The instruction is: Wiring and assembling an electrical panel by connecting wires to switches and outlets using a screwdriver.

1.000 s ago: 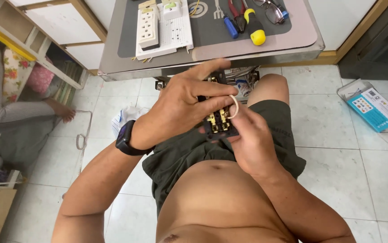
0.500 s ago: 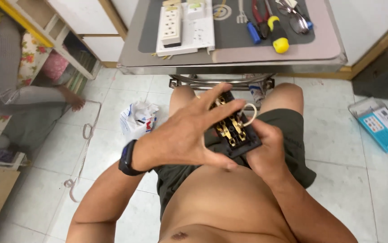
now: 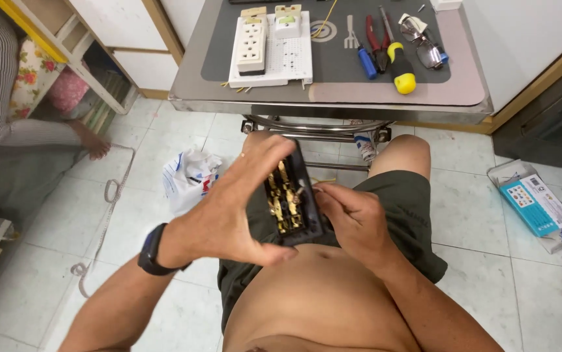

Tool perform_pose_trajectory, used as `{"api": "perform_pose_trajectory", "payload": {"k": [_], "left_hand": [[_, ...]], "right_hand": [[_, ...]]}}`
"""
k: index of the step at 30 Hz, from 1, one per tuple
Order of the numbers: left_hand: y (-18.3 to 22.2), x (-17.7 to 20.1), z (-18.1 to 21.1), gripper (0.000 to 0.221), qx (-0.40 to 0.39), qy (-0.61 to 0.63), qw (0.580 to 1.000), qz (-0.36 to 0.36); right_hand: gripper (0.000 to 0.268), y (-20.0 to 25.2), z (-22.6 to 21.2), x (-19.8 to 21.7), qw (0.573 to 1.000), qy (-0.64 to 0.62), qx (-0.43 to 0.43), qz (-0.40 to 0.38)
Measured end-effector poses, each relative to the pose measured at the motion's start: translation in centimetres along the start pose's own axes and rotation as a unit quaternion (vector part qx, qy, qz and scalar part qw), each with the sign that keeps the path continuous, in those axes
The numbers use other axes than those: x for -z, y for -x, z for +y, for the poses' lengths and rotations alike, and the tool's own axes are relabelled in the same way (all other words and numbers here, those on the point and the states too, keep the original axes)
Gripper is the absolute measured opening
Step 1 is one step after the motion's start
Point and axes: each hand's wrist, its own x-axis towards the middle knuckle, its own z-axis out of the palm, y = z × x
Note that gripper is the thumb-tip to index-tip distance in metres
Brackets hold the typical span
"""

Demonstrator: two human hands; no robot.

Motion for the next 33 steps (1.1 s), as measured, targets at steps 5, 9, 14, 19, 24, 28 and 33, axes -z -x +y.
{"api": "perform_pose_trajectory", "payload": {"k": [5,9,14,19,24,28,33], "left_hand": [[2.2,1.3,-4.6,0.108,0.015,-0.065,0.998,0.001],[0.1,5.6,-7.8,0.1,0.143,0.055,0.988,-0.019],[-4.2,9.1,-13.8,0.076,0.085,0.128,0.988,-0.006],[-9.1,11.4,-18.7,0.073,0.117,0.057,0.991,-0.025],[-15.0,12.2,-20.7,0.086,0.088,0.017,0.988,-0.13],[-17.5,12.3,-22.2,0.102,0.126,0.082,0.977,-0.151],[-19.3,12.4,-23.8,0.105,0.14,0.129,0.968,-0.164]], "right_hand": [[0.033,0.1,-2.0,0.7,0.984,0.167,-0.026,-0.051],[0.032,-0.6,-7.7,4.4,0.963,0.189,0.14,-0.133],[0.029,-3.3,-6.3,4.4,0.971,0.214,0.067,-0.084],[0.026,-11.2,-4.0,3.5,0.971,0.234,0.045,-0.019],[0.022,-18.1,0.9,4.3,0.957,0.278,-0.03,0.078],[0.03,-25.1,6.6,1.5,0.986,0.157,0.046,0.017],[0.04,-31.0,8.6,-0.2,0.99,0.12,-0.028,-0.07]]}}
